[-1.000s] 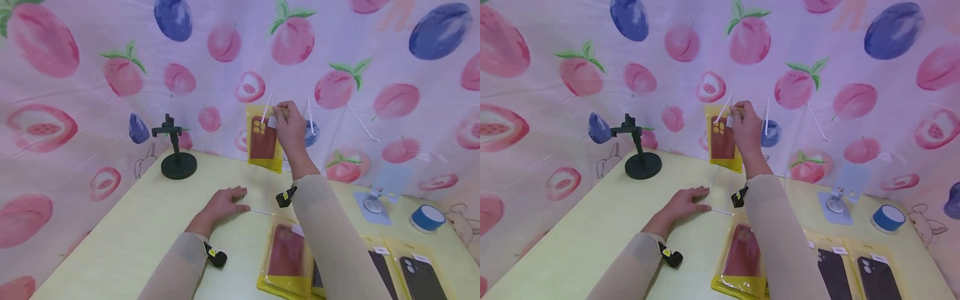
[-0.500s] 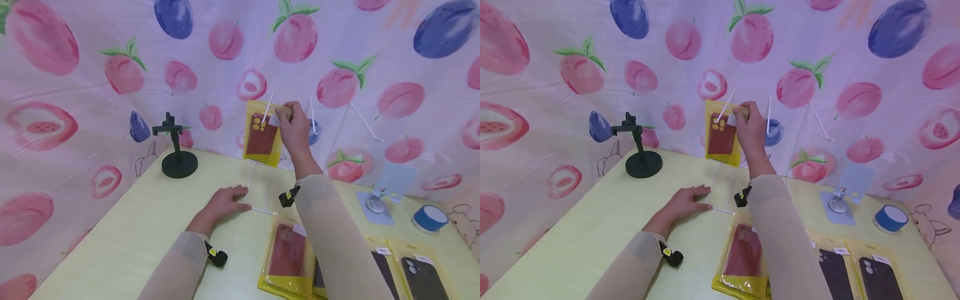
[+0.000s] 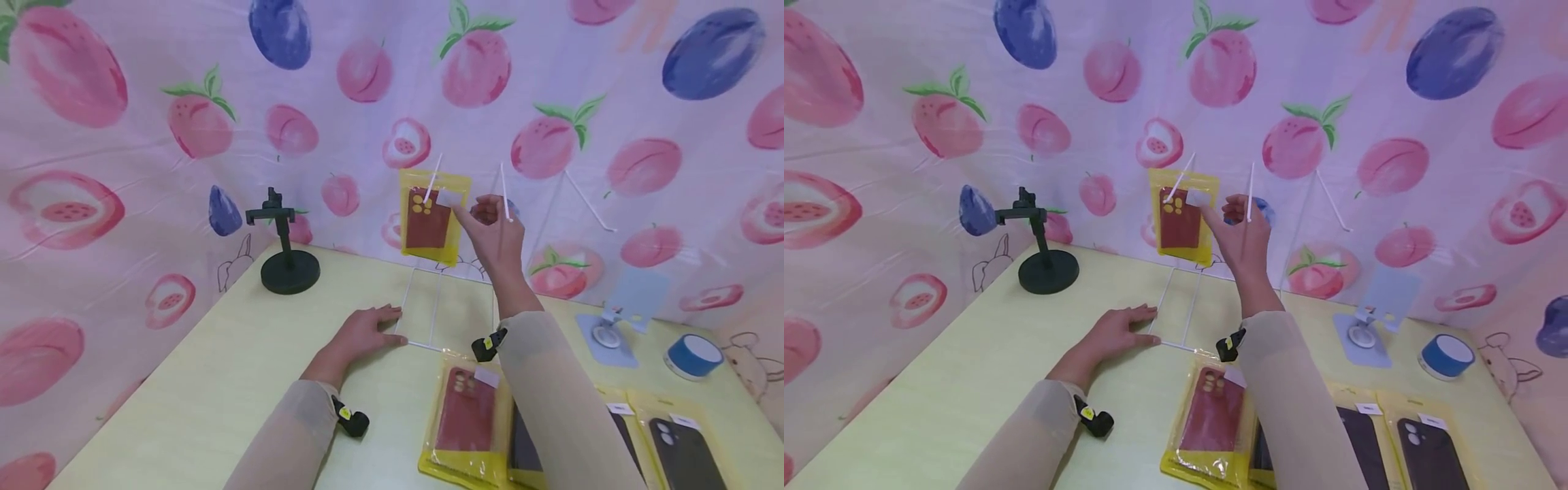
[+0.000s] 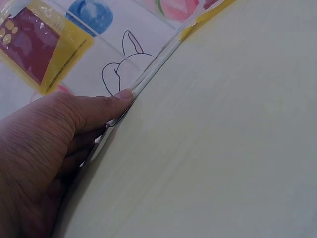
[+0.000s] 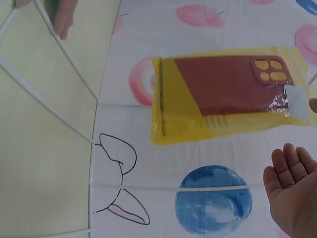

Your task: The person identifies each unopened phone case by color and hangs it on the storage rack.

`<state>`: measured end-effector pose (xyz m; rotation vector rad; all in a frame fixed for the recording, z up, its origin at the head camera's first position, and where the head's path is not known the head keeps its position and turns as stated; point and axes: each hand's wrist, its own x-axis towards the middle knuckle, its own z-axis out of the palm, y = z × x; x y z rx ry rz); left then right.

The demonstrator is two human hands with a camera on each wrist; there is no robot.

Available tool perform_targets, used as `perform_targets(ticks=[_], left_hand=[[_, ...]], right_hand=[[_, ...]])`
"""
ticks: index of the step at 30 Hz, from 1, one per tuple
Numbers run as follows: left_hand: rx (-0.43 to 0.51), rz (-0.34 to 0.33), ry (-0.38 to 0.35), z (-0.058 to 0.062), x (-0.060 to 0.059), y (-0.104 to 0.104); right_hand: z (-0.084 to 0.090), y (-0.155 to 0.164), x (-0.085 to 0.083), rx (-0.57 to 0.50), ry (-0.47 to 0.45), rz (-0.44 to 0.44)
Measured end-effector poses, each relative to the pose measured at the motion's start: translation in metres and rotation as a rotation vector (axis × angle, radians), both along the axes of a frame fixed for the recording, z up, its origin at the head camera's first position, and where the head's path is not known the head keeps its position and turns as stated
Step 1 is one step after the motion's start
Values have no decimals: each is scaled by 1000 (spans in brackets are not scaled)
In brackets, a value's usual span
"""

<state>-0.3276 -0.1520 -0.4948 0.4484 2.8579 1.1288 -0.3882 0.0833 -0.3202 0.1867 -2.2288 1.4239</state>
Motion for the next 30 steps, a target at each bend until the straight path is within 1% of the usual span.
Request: perform_targets(ticks=[2, 5, 9, 13, 18, 22, 26, 30], left_hand=[[-2, 0, -5, -1, 0, 1], [-2, 3, -6, -1, 1, 1], [9, 10, 0, 0, 1, 0], [14, 3, 6, 1, 1, 0], [17, 5, -8, 1, 3, 1], [21, 11, -15, 2, 5, 1], [28, 12, -20, 4, 5, 2], [30, 9, -26, 4, 3, 2]], right_hand=[[-4, 5, 0, -25, 26, 1], [-10, 11, 3, -29, 34, 19], [-16, 19, 7, 9, 7, 27], [-21, 26, 11, 5, -14, 17], [-24, 35, 20, 8, -42, 8], [-24, 41, 29, 1, -66, 36], [-27, 48, 43, -8, -37, 86], [-34, 56, 62, -19, -20, 133]])
